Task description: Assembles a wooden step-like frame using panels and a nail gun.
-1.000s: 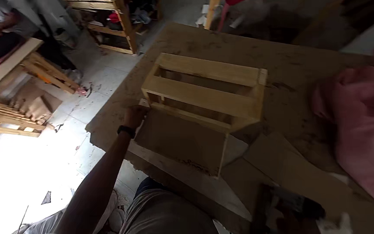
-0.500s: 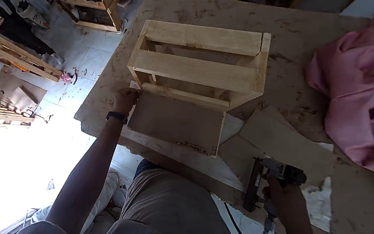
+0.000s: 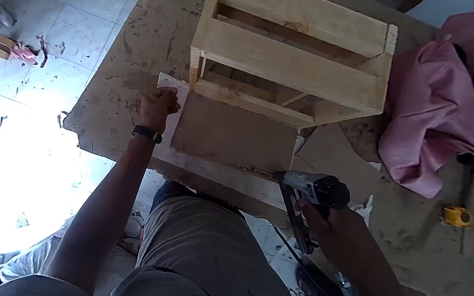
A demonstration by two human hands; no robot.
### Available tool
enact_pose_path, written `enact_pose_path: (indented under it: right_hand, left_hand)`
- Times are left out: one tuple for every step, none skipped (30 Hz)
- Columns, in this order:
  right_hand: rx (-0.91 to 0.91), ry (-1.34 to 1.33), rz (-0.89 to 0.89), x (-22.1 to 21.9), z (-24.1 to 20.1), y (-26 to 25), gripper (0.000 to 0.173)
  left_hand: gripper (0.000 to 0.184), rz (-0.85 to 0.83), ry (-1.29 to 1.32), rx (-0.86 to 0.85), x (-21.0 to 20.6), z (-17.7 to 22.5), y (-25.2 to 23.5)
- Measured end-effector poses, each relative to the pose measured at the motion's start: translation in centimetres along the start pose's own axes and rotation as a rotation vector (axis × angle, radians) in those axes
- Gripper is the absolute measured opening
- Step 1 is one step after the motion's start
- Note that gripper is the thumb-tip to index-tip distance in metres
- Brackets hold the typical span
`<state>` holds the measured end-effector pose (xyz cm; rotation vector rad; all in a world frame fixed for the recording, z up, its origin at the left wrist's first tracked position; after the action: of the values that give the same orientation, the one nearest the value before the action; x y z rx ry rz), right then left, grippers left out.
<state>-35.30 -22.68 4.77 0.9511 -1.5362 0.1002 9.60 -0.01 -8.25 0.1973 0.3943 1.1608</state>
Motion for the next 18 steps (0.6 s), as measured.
enact_pose_path:
  right_hand:
    - [-0.016,0.023,-0.007,0.1,-0.5,0.2,0.043]
    - [-0.026,0.029,-0.014,0.2,-1.2,0.4,0.043]
    - [-0.024,0.018,-0.018,0.3,-2.4,0.5,0.042]
    - [-0.018,-0.001,-0.023,0.1,-3.8,0.6,0.041]
    - [-0.014,-0.014,-0.029,-0.2,-5.3,0.7,0.040]
    - [-0.024,-0.005,-0.035,-0.7,-6.5,0.8,0.039]
    - [-0.041,0.023,-0.037,-1.1,-7.4,0.9,0.038]
    - [-0.054,0.053,-0.036,-1.2,-8.2,0.9,0.038]
    - [-0.064,0.064,-0.040,-1.2,-9.0,0.8,0.039]
    - [-0.071,0.059,-0.051,-1.3,-9.9,1.0,0.039]
    - [-0.075,0.045,-0.059,-1.4,-11.1,1.1,0.039]
    - [-0.072,0.033,-0.064,-1.7,-12.5,1.0,0.038]
    - [-0.070,0.034,-0.067,-2.1,-13.9,1.0,0.038]
    - [-0.064,0.046,-0.068,-2.5,-15.1,0.9,0.037]
    - [-0.063,0.062,-0.066,-2.8,-16.0,0.9,0.036]
    - [-0.063,0.067,-0.058,-2.7,-16.6,0.8,0.036]
    - [-0.063,0.058,-0.054,-2.7,-17.3,0.9,0.035]
    - [-0.062,0.047,-0.055,-2.7,-18.1,1.2,0.035]
  left_hand:
    - [0.026,0.023,0.070,0.044,1.2,-0.7,-0.1]
    - [0.026,0.039,0.080,0.047,2.6,-1.1,-0.3]
    - [0.025,0.055,0.052,0.017,4.1,-1.2,-0.4]
    - [0.024,0.068,-0.016,-0.035,5.7,-1.0,-0.6]
    - [0.022,0.084,-0.119,-0.091,7.6,-1.0,-0.7]
    - [0.023,0.096,-0.240,-0.125,9.4,-1.1,-0.6]
    - [0.025,0.100,-0.343,-0.145,11.1,-1.2,-0.6]
    - [0.027,0.110,-0.408,-0.161,12.7,-1.3,-0.8]
    - [0.028,0.130,-0.450,-0.169,14.3,-1.3,-1.0]
    - [0.029,0.156,-0.494,-0.172,16.0,-1.2,-1.1]
    - [0.030,0.181,-0.536,-0.167,17.5,-1.2,-1.1]
    - [0.030,0.209,-0.566,-0.163,18.8,-1.1,-1.3]
    - [0.030,0.223,-0.582,-0.151,19.9,-1.2,-1.4]
    - [0.030,0.228,-0.584,-0.146,20.9,-1.2,-1.6]
    - [0.029,0.230,-0.574,-0.152,21.5,-1.2,-1.8]
    - [0.029,0.231,-0.557,-0.164,21.9,-1.1,-2.1]
    - [0.032,0.218,-0.541,-0.184,22.2,-0.9,-2.4]
    - [0.037,0.184,-0.533,-0.196,22.5,-1.0,-2.6]
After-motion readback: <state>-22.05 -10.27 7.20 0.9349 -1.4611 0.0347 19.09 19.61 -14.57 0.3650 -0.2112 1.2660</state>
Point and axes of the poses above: each hand's wrist, its own y-axis away from the middle knuckle, its own x-axis out of the back of the hand, z = x × y, the point moved 9 cm from there along -y, towards the middle knuckle, and after that the axes turned 8 degrees about y, right-handed, at the moved point
